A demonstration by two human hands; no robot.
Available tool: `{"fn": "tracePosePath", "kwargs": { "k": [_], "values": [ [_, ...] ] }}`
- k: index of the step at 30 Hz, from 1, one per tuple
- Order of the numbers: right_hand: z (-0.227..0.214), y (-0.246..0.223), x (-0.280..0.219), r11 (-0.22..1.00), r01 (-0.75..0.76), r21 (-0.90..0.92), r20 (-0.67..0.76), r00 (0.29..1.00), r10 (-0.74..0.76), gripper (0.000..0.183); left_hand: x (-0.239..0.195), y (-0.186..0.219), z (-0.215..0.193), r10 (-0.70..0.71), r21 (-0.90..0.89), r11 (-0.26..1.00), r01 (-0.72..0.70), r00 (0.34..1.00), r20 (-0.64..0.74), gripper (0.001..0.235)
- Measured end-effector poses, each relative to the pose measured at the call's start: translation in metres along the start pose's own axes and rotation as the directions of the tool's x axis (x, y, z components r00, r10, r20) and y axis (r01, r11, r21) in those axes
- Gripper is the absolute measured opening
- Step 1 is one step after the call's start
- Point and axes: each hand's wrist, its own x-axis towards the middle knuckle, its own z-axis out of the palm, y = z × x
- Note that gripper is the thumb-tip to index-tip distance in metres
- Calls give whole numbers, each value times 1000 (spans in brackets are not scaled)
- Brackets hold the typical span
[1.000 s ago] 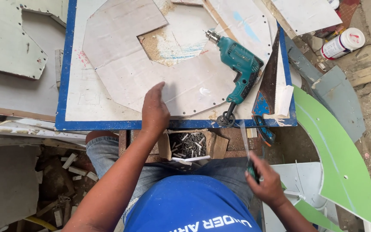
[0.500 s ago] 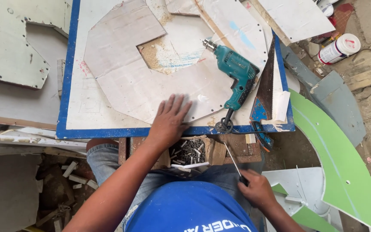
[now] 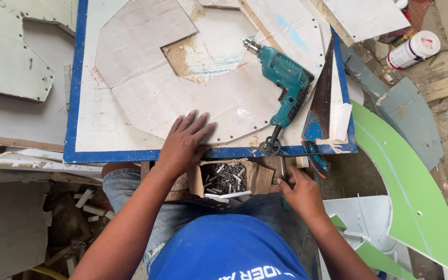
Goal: Assembling a wooden or composite structure by aligning pieces and fastening them with a power drill and screws.
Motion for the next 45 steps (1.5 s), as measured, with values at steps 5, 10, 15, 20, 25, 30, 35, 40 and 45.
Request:
{"fn": "tracePosePath", "kwargs": {
  "k": [5, 10, 15, 20, 25, 30, 35, 40, 45],
  "values": [
    [16, 12, 12, 994, 95, -46, -104, 990, -100, 52, 1, 6, 6, -18, -52, 999, 11, 991, -129, 59],
    [29, 19, 11, 994, 109, -29, -97, 989, -111, 44, 1, 7, 15, -26, -44, 999, 16, 969, -246, 58],
    [32, 21, 6, 994, 104, 23, -97, 990, -101, 45, 2, 6, 17, -25, -55, 998, 10, 958, -286, 60],
    [33, 20, 3, 990, 134, 53, -127, 984, -127, 44, 2, 8, 14, -45, -88, 996, 20, 957, -288, 63],
    [30, 15, 2, 983, 161, 85, -131, 980, -149, 45, 0, 10, 10, -49, -97, 995, 26, 970, -239, 87],
    [32, 13, 0, 989, 132, 62, -100, 987, -126, 47, -1, 5, 8, -39, -114, 993, 15, 977, -208, 80],
    [22, -1, -7, 988, 119, 102, -72, 991, -112, 52, -7, 7, 4, -45, -163, 987, 15, 982, -185, 70],
    [27, -3, -3, 993, 35, 113, -33, 999, -32, 72, -37, 13, -2, -29, -158, 987, 8, 991, -131, 63],
    [37, 13, 14, 994, 24, 107, -151, 989, -7, 67, -64, 16, 0, -15, -110, 994, -2, 989, -147, 62]
  ]
}}
